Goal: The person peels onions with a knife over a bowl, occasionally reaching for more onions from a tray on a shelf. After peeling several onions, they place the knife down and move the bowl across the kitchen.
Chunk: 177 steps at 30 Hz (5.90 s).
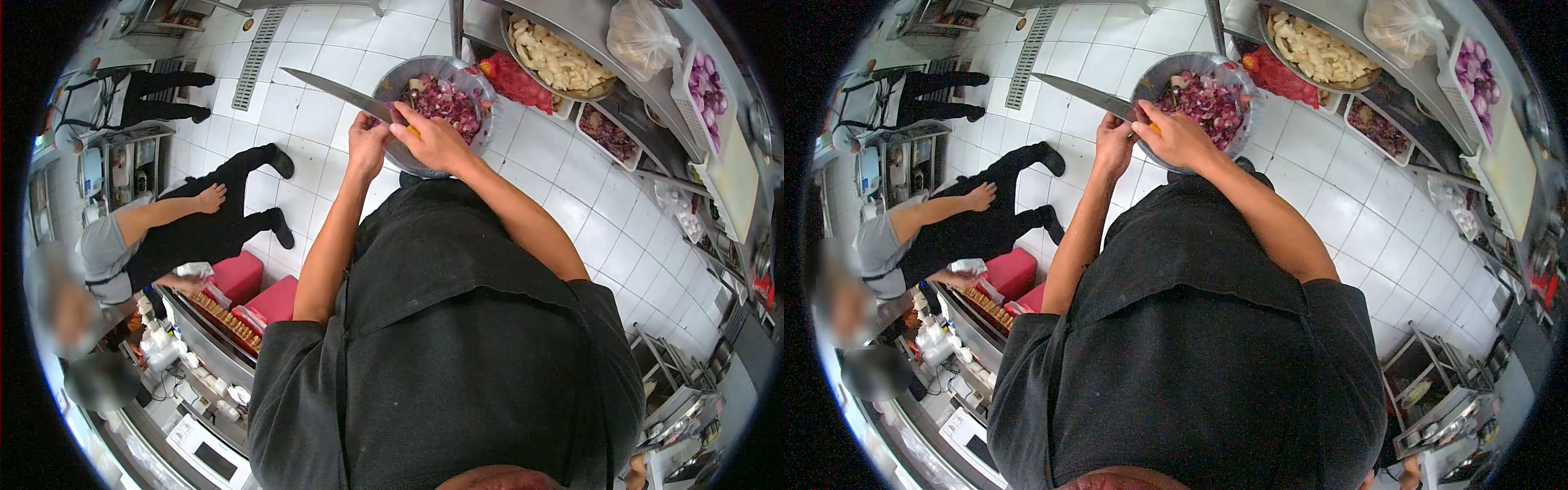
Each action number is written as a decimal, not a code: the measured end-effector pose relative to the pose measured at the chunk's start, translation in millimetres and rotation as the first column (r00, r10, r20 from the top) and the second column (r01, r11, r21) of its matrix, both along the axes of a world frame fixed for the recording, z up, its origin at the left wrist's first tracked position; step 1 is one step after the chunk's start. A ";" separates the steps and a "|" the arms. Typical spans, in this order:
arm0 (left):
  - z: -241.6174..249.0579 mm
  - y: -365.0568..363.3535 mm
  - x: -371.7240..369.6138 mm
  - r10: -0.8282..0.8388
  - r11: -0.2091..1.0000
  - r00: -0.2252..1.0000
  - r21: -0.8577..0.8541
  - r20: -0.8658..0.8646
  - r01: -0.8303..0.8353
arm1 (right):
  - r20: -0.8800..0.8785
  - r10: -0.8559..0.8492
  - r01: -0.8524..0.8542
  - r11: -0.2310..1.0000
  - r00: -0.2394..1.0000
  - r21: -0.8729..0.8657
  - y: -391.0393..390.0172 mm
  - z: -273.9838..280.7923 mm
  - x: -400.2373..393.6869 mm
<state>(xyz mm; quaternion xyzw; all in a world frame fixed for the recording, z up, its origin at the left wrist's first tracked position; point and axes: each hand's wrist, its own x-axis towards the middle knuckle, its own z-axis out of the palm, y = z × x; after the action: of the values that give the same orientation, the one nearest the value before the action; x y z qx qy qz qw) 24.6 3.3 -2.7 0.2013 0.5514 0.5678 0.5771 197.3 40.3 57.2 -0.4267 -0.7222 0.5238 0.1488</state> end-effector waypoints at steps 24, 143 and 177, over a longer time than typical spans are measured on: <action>13.5 -26.8 -31.5 0.059 0.998 0.990 -0.039 0.128 -0.055 | -0.021 -0.082 0.070 0.935 0.996 -0.348 44.6 -67.2 -10.3; 15.3 -6.3 -20.1 -0.128 0.988 0.915 0.125 0.383 0.086 | -0.285 -0.087 -0.053 0.892 0.954 -0.449 20.0 -4.5 -1.3; 21.0 -8.6 7.2 0.011 0.999 0.880 0.037 0.474 -0.033 | -0.063 0.082 -0.079 0.995 0.995 0.059 6.0 22.3 15.4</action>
<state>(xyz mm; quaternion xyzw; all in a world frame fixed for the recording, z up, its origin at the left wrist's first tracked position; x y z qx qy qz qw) 31.7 -5.3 18.2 0.0628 0.3836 0.6180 0.6833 212.8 46.2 79.5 -0.3754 -0.7480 0.5224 0.1632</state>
